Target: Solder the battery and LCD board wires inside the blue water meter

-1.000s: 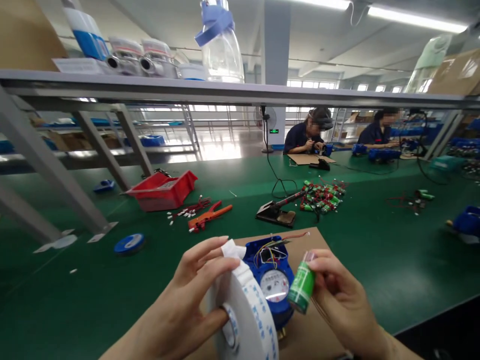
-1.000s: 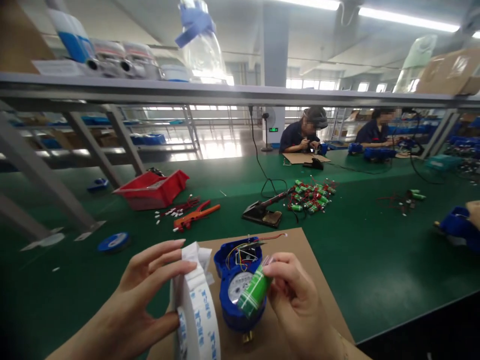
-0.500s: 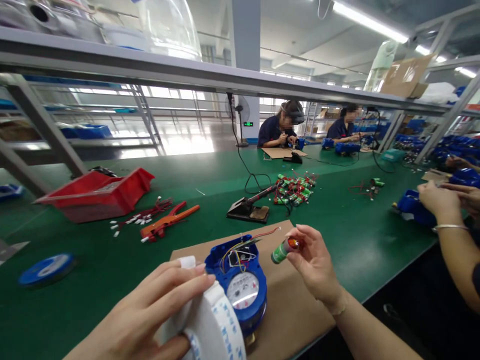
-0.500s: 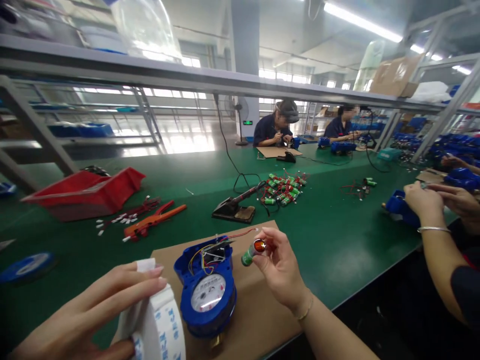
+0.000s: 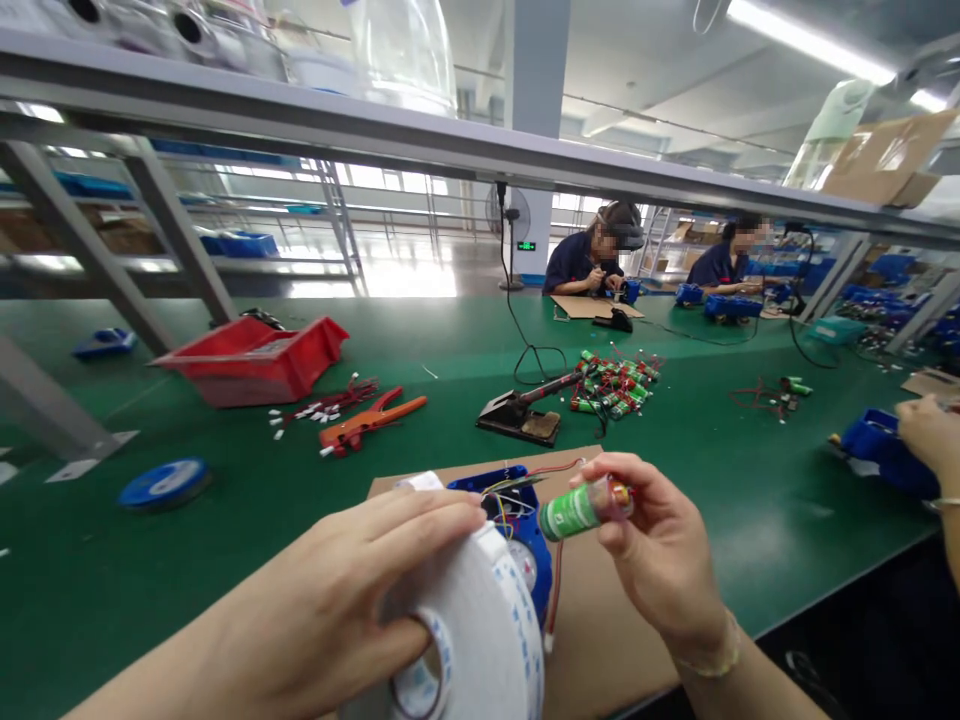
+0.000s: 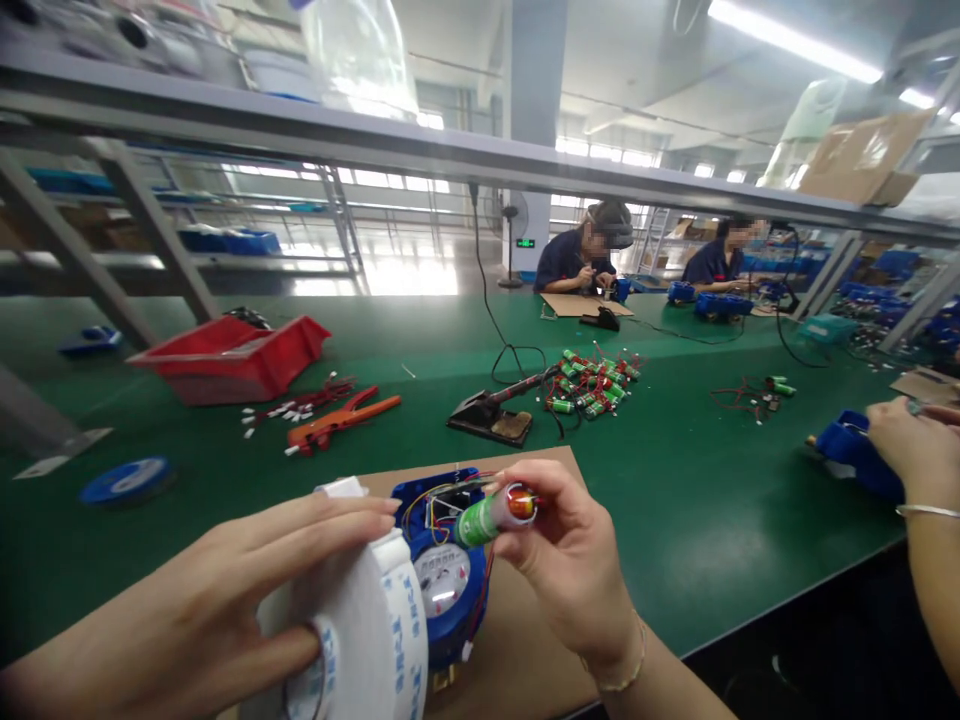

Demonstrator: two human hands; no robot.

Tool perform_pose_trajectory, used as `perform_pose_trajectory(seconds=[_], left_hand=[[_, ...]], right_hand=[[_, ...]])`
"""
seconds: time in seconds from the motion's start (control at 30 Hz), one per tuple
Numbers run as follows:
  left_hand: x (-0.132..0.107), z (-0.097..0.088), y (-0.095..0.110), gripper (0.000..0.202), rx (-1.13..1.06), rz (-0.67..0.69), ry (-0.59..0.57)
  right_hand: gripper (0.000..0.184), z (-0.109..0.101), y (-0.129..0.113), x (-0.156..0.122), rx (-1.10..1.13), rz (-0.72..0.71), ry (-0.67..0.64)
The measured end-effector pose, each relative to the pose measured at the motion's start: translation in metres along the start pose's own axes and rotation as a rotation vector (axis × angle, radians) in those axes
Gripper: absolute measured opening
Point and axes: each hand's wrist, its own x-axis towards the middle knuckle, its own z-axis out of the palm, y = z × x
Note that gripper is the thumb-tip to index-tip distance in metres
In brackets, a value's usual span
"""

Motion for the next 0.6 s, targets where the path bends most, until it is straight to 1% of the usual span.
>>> perform_pose_trajectory(seconds=[0.07,0.17,0.27,0.33,0.43,0.5,0.6], left_hand=[[0.003,-0.003,0.003,0.070,0.005,0.001,-0.023],[0.005,-0.007,0.008,0.073,0.034,0.020,-0.047],[0.008,-0.011,0.012,0.074,0.080,0.053,-0.057],[0.011,-0.014,0.014,0.072,0.111,0.071,-0.076],[0.016,-0.018,0.017,0.069,0.137,0.071,-0.116],[0.018,-0.019,0.018,0.069,0.117,0.050,-0.140],[0.021,-0.021,0.021,0.068,0.056,0.008,-0.171]], right_hand=[[0.034,0.004,-0.012,0.002,-0.158,-0.104,-0.087],[0.042,0.011,-0.027,0.006,-0.359,-0.244,-0.203],[0.043,0.016,-0.037,0.012,-0.494,-0.311,-0.286],[0.041,0.017,-0.041,0.015,-0.537,-0.308,-0.340],[0.038,0.016,-0.044,0.020,-0.568,-0.261,-0.424],[0.037,0.016,-0.045,0.022,-0.572,-0.242,-0.462],[0.039,0.015,-0.045,0.024,-0.568,-0.235,-0.485]])
